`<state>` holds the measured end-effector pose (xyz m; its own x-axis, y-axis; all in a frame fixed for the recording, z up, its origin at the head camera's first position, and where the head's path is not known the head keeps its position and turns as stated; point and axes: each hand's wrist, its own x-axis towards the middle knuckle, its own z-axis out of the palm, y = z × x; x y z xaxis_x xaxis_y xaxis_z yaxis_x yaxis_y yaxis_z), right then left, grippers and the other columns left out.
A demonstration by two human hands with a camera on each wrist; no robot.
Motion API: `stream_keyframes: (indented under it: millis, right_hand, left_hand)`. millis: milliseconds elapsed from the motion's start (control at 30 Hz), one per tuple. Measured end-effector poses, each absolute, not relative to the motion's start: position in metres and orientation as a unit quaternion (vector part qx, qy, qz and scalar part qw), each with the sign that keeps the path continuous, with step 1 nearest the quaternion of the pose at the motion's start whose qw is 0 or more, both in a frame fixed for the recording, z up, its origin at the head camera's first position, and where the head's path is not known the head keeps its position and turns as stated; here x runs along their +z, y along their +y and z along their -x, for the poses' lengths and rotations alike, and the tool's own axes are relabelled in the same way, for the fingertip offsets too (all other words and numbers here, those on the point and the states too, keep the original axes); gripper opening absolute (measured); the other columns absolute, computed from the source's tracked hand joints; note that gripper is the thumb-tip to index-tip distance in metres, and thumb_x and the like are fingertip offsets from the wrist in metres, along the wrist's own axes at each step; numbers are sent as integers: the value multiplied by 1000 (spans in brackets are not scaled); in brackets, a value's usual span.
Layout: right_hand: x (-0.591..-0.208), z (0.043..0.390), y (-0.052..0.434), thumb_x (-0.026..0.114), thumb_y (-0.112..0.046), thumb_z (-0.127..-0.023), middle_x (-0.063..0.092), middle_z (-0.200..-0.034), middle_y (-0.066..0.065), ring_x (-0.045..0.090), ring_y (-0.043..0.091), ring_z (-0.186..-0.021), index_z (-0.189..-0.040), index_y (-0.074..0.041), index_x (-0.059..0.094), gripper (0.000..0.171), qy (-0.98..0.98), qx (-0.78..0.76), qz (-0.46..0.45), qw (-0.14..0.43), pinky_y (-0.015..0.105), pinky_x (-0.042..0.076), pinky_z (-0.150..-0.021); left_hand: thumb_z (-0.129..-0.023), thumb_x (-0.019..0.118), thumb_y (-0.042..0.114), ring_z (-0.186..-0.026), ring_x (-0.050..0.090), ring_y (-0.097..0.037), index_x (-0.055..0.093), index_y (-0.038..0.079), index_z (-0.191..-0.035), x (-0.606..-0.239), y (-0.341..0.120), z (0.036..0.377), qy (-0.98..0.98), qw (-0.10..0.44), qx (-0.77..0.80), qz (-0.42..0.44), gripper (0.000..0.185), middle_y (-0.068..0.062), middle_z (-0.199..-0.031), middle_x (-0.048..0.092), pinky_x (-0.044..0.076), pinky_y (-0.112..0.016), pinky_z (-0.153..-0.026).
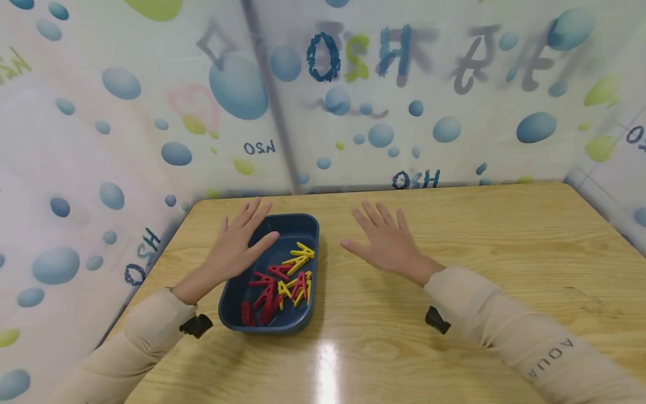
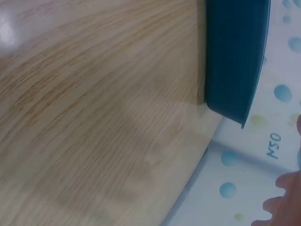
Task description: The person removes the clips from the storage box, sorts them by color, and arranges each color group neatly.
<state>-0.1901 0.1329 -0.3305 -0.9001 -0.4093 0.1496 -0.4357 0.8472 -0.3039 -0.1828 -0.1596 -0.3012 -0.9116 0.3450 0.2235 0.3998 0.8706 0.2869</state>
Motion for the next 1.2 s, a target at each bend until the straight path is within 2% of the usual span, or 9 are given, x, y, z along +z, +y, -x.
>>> stream_keyframes:
  millis: [300,533,667,867,967,1100,1200]
  right_hand:
    - [-322,187,110,42,-59,-84,14,-146,10,7,32,-132,-142,-16,22,75,-948,175,-266,27,56,-2,-100]
    - [-315,192,98,53,-47,-84,15,-145,12,12,31,-131,-142,-12,17,77,-916,236,-323,16,55,7,-101]
    - [-313,199,87,56,-41,-84,17,-144,13,14,29,-131,-141,-9,20,75,-900,271,-343,4,51,12,-102]
    - [-310,205,68,58,-34,-85,18,-144,13,17,28,-131,-140,-7,22,71,-889,310,-336,-25,47,18,-102]
    - [-309,208,59,58,-31,-85,20,-143,13,18,27,-130,-139,-6,24,69,-884,315,-343,-37,45,20,-102]
    - [-309,213,47,57,-31,-86,26,-141,13,33,25,-124,-138,-5,27,66,-879,305,-362,-63,39,29,-99]
    - [-308,217,39,56,-30,-87,30,-139,13,44,25,-115,-138,-4,28,64,-871,300,-381,-86,37,35,-95]
  left_hand:
    - [-89,43,48,-131,11,-33,24,14,-141,-305,-194,169,-964,76,-191,171,65,-12,-144,20,12,-58,-99]
    - [-89,49,39,-127,18,-40,24,15,-141,-315,-214,164,-951,39,-255,169,63,-20,-142,19,20,-61,-94]
    - [-88,54,32,-125,23,-41,28,8,-139,-320,-221,162,-948,28,-268,169,62,-24,-138,25,24,-60,-93]
    - [-87,57,25,-108,44,-41,33,4,-136,-327,-229,159,-943,7,-292,162,58,-27,-125,38,39,-53,-84]
    - [-87,57,21,-99,51,-42,35,2,-134,-330,-232,159,-938,-12,-305,163,56,-29,-118,40,45,-49,-76]
    - [-86,58,14,-93,54,-40,38,-2,-131,-333,-236,161,-932,-30,-317,173,52,-31,-116,41,49,-43,-70]
    - [-86,59,12,-91,55,-38,39,0,-131,-335,-240,164,-930,-45,-324,166,51,-29,-115,44,50,-40,-68]
